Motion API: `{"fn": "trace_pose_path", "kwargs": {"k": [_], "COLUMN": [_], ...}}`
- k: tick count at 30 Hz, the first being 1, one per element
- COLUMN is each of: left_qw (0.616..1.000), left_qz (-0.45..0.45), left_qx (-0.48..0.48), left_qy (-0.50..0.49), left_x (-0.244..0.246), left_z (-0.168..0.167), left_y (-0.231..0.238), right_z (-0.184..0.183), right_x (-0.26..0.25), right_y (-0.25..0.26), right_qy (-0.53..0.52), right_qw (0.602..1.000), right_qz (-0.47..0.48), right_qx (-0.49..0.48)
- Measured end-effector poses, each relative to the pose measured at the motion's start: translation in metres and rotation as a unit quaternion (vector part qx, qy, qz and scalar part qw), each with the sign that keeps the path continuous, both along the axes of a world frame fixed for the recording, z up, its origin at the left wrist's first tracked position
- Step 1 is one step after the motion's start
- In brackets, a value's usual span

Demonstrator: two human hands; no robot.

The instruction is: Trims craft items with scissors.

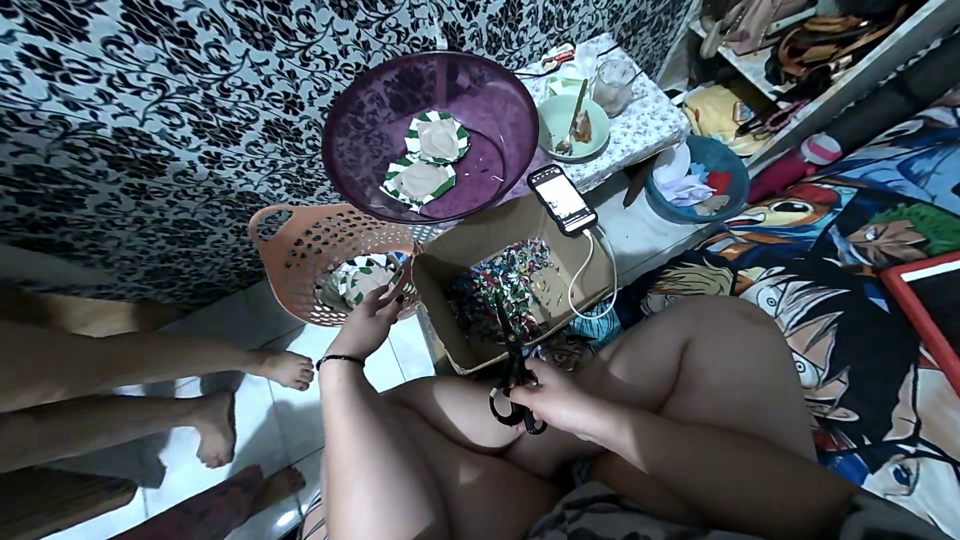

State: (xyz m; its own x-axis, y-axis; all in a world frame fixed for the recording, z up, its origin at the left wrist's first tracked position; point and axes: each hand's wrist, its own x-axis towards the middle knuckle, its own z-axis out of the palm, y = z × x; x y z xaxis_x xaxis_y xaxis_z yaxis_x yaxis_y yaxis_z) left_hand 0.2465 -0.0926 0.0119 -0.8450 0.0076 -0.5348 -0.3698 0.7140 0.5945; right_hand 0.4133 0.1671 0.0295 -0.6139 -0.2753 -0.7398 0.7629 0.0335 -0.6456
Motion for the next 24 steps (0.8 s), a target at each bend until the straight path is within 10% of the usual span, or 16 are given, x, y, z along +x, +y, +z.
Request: {"fn": "trace_pose_path", "kwargs": {"k": [24], "left_qw": [1.000], "left_qz": [0.008], "left_qx": [0.006], "left_qy": [0.003], "left_x": [0.0012], "left_z": [0.0014], "left_y": [0.0013], "right_z": [-0.0019], "right_x": [0.0007], "right_y": [-0.0005], "right_qy": [-0.002], "right_qw": [1.000], "right_qz": [-0.003], "right_qx": [0.000]}}
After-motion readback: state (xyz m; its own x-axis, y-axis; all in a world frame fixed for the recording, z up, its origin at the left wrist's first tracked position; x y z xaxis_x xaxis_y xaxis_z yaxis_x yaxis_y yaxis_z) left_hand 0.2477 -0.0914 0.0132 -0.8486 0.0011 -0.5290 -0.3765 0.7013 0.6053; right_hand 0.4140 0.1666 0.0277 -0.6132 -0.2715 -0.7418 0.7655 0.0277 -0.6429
